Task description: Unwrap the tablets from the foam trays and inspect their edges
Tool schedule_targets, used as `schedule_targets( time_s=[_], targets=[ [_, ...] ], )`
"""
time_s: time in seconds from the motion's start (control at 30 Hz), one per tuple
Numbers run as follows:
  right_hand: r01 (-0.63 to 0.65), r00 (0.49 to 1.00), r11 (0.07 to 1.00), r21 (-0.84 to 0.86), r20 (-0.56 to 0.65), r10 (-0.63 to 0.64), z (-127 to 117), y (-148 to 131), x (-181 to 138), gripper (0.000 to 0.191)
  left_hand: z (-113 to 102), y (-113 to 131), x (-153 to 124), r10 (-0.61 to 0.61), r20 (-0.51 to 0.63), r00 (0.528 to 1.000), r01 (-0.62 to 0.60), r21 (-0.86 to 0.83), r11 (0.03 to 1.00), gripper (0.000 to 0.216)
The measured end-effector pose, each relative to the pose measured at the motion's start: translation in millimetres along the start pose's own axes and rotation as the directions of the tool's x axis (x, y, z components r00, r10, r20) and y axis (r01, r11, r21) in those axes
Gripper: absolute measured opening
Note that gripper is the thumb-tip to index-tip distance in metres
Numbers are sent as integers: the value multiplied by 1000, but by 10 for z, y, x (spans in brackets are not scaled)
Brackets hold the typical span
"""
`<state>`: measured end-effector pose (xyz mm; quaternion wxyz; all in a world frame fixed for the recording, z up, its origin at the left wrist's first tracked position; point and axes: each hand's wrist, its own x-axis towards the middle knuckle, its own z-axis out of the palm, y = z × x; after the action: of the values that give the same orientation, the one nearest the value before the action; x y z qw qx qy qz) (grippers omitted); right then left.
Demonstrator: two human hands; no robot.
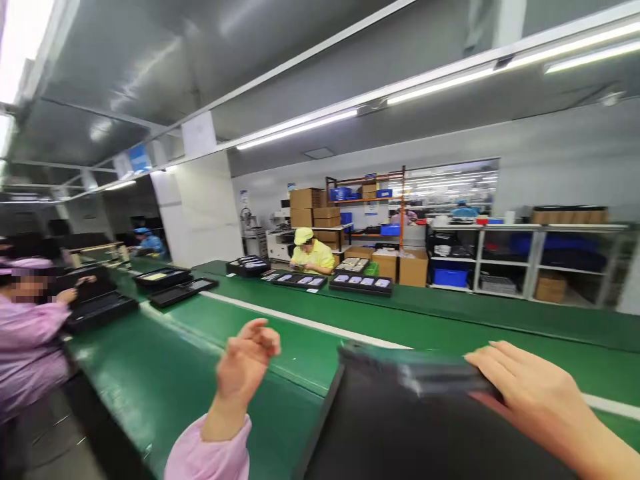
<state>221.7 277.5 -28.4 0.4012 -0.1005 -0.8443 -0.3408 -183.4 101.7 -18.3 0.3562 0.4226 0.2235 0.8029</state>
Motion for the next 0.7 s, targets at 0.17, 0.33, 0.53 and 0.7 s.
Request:
schedule_targets(
  time_s=[0.17,0.33,0.53,0.7],
  targets=[
    [-846,488,385,369,245,838,-380,-386,400,43,614,-1193,236,-386,505,772,379,122,917,91],
    [-789,71,-320,525,595,801,-355,-594,464,54,1114,-1449,-25,-484,647,589,628,11,778,77],
    [-765,10,-387,514,611,791,-15,-659,224,61,1153,-1604,-88,-869,176,463,884,-24,466,43],
    [-873,63,-272,406,646,761,199,-657,163,65,917,-1816,-71,-934,51,353,935,-50,350,27]
  ],
)
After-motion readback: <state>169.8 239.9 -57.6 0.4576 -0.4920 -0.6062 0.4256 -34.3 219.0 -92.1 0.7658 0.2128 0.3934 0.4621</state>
